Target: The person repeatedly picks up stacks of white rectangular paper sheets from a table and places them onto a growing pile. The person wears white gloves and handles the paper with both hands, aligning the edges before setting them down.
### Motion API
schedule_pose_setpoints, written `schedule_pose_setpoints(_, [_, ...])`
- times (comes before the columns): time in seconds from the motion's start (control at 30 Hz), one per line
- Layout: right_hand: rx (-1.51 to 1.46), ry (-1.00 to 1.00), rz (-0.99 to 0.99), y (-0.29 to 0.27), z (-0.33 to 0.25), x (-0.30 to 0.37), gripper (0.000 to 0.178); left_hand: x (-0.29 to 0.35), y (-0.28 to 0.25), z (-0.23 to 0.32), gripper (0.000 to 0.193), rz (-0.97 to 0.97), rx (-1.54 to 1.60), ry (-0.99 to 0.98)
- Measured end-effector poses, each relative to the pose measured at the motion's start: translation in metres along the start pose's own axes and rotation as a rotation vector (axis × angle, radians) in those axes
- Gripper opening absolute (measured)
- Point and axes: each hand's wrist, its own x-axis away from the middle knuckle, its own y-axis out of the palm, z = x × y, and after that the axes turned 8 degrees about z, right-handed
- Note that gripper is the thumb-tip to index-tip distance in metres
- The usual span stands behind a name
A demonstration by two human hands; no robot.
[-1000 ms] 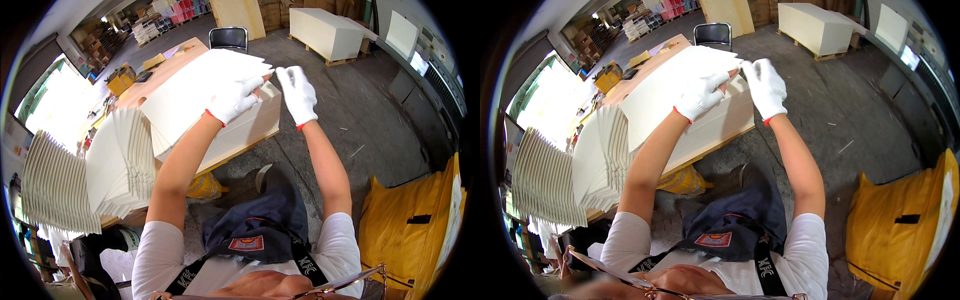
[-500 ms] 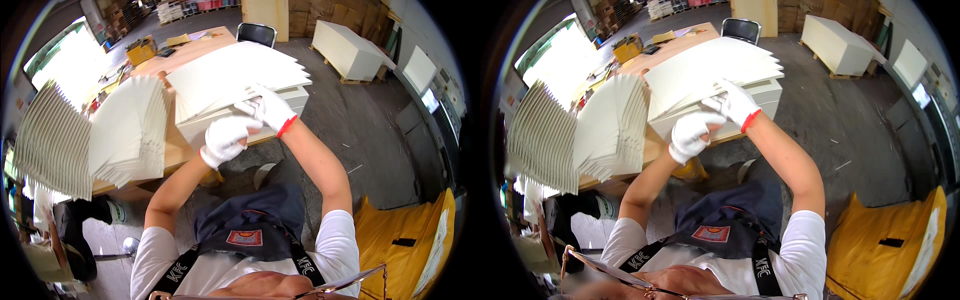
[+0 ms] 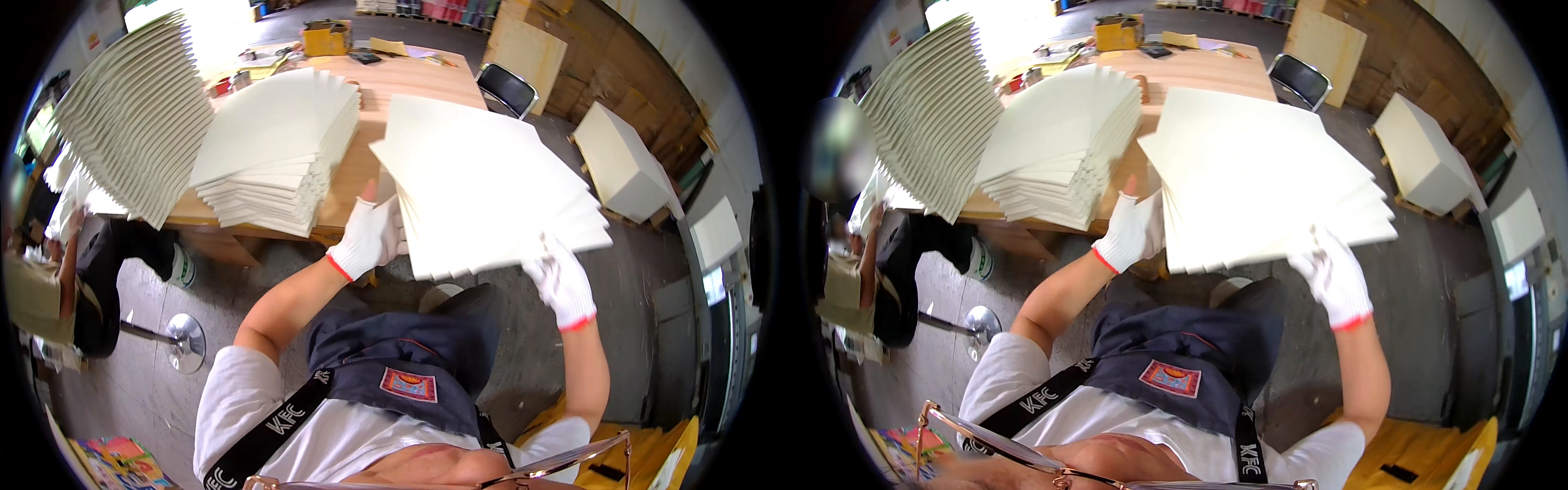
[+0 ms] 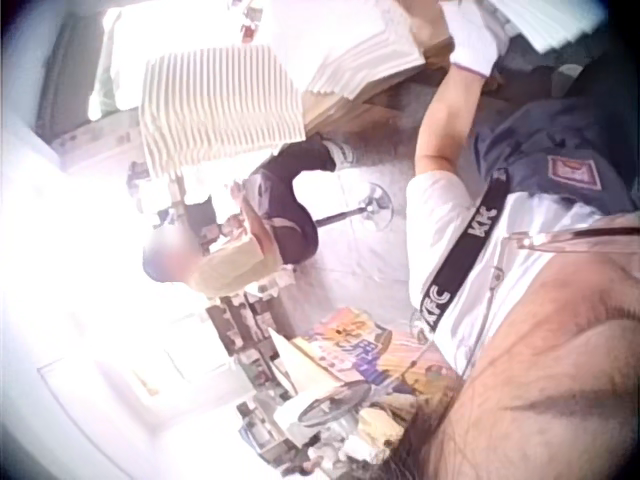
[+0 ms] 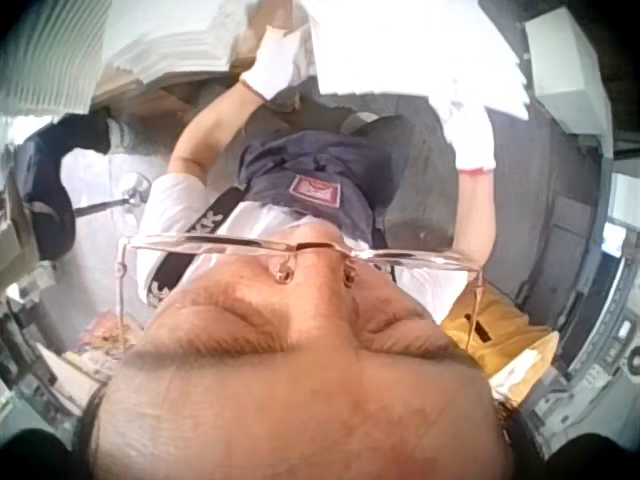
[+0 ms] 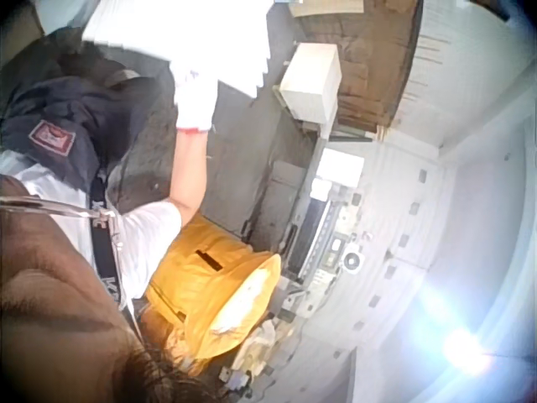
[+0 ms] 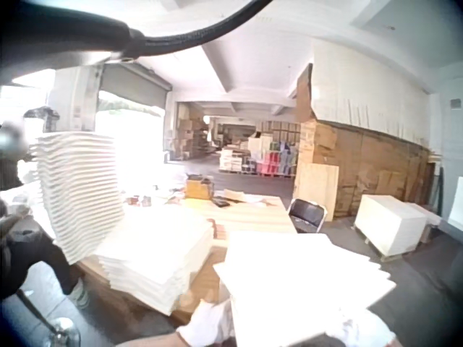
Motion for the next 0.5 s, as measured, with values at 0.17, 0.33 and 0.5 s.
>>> schedule_pose_setpoints(0.17, [-0.059, -0.01, -0.1, -0.037, 0.011, 0.053, 0.032, 0.032, 0.029, -0.017, 0.058, 0.068, -0.36, 0.095])
schedule_pose_setpoints(0.33, [0.002, -0.043, -0.206, -0.018, 0.014, 0.051, 0.035, 0.077, 0.026, -0.002, 0.05, 0.216, -0.678, 0.267])
schedule_pose_setpoints(0.5, [-0.041, -0.158, -0.418, 0.097, -0.005, -0.006, 0.047, 0.127, 0.022, 0.063, 0.041, 0.402, -0.532, 0.668])
